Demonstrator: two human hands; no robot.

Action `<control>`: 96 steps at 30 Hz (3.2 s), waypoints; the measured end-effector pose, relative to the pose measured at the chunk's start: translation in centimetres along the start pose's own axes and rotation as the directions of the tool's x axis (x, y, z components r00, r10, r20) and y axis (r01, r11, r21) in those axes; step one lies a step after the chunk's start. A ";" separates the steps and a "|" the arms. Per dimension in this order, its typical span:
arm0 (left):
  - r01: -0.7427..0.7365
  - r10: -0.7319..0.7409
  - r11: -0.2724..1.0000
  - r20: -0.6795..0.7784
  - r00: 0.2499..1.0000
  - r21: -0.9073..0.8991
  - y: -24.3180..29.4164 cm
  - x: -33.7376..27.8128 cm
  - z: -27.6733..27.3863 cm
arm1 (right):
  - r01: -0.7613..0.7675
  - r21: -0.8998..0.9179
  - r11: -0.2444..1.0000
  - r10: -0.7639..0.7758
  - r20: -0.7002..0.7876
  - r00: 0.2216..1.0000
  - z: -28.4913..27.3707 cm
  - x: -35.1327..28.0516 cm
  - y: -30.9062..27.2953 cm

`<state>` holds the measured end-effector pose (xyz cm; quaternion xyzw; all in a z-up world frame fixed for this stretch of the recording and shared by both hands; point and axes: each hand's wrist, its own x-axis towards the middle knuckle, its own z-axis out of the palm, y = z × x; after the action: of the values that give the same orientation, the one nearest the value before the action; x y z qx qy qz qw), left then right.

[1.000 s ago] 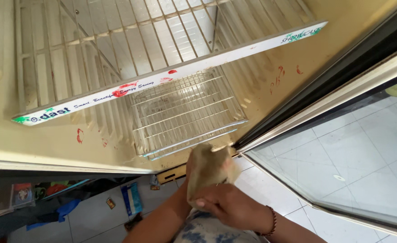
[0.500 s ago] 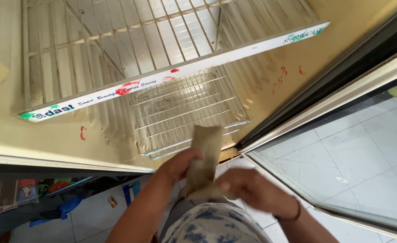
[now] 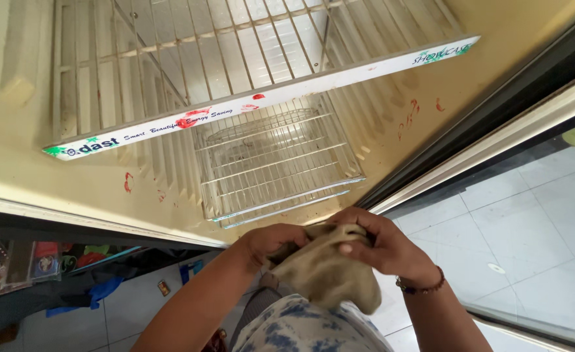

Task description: The person wipes the interior of a commercial freezer with a cloth, then picks up various packaged food items from a white basket and places them onto the freezer shelves. The person handles multiple packages one at a time and arranges them inside the freezer.

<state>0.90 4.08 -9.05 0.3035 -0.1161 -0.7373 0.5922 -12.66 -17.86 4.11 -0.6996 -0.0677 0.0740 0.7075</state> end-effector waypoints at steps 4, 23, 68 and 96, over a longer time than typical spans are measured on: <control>0.006 0.080 0.825 -0.127 0.989 0.566 1.4 -0.3 1.2 | 0.015 -0.368 0.930 -0.081 -0.165 0.983 0.3 -1.3 -0.2; -0.085 0.645 0.174 -0.049 0.762 0.981 2.8 -2.7 14.4 | 0.195 -0.564 0.802 -0.184 0.076 0.980 -1.0 -2.0 -1.5; -0.912 0.618 0.342 -0.676 0.401 -0.227 -18.8 6.4 0.7 | 0.272 -0.589 0.761 -0.025 0.392 0.919 12.2 -1.0 2.2; -0.898 0.782 -0.170 -0.610 0.128 -0.406 -20.8 -14.0 10.5 | 0.604 -0.603 0.521 -0.390 0.461 0.797 23.1 5.1 3.7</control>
<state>-20.31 20.92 -7.45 -0.0600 0.0599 -0.1066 0.9907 -12.33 5.82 0.67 -0.8528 -0.3851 -0.0724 0.3452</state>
